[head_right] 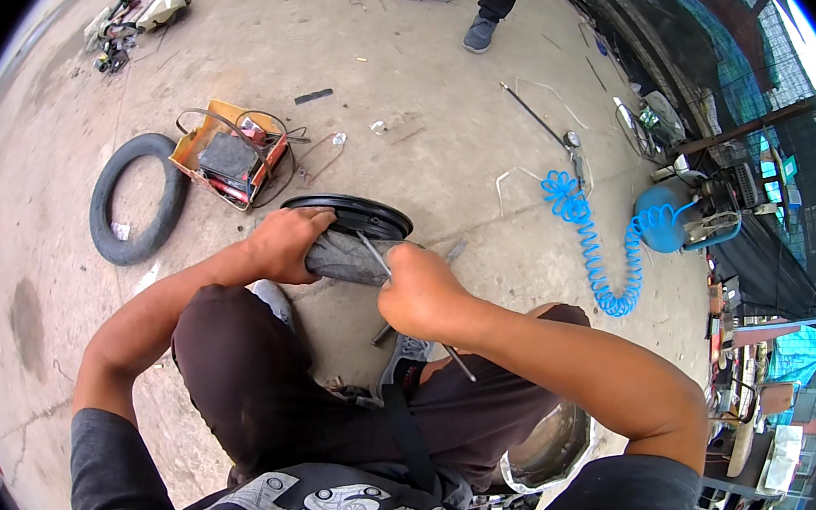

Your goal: The person walks through a cluttered workshop, picks up a tire iron, and approaches a scooter. They remove the front wheel from the scooter and place it on the ground. They then use a tire iron to pry the tire off the rim.

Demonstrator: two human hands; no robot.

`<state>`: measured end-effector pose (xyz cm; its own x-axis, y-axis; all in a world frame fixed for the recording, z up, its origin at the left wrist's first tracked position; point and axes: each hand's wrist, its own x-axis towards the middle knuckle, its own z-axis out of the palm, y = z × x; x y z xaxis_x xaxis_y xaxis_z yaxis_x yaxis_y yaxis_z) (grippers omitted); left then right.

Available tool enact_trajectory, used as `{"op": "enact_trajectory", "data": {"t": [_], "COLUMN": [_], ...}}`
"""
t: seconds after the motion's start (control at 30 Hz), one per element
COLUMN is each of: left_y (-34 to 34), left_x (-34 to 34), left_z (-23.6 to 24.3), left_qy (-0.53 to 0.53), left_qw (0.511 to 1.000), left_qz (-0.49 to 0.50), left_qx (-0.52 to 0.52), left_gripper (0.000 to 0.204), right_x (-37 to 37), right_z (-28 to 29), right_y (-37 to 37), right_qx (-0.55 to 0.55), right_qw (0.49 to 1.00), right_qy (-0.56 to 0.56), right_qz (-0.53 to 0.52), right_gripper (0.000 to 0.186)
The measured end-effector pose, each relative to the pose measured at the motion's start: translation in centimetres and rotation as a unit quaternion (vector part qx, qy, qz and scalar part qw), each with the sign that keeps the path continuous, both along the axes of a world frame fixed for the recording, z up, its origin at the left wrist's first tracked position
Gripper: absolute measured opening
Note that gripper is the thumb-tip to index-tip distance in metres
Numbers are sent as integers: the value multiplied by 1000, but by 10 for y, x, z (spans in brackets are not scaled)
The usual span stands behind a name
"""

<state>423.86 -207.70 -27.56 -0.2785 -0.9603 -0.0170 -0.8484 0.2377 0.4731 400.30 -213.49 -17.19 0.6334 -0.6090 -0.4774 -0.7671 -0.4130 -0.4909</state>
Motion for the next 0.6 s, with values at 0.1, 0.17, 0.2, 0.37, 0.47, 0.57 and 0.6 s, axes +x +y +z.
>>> {"op": "enact_trajectory", "data": {"t": [0.1, 0.17, 0.2, 0.37, 0.47, 0.57, 0.6], "left_y": [-3, -5, -7, -14, -17, -19, -19], "left_x": [-1, -3, -3, -7, -10, -8, -7], "left_z": [0, -1, -1, 5, 5, 1, 0], "left_qy": [-9, -10, -12, -19, -19, -20, -22], "left_qw": [1000, 1000, 1000, 1000, 1000, 999, 999], "left_qz": [7, 8, 7, 17, 8, 9, 11], "left_qx": [4, -21, -16, 16, -17, -39, -34], "left_gripper": [76, 78, 78, 80, 66, 67, 68], "right_x": [-2, -4, -5, -9, -11, -9, -8], "right_z": [-10, -13, -14, -27, -32, -35, -37], "right_y": [7, 10, 12, 14, 15, 15, 15], "right_qx": [-27, -40, -45, -63, -79, -87, -87], "right_qw": [999, 998, 998, 994, 991, 989, 989], "right_qy": [-21, -33, -38, -79, -94, -105, -108], "right_qz": [-14, -25, -30, -42, -50, -51, -55], "right_gripper": [18, 19, 19, 17, 15, 14, 14]}}
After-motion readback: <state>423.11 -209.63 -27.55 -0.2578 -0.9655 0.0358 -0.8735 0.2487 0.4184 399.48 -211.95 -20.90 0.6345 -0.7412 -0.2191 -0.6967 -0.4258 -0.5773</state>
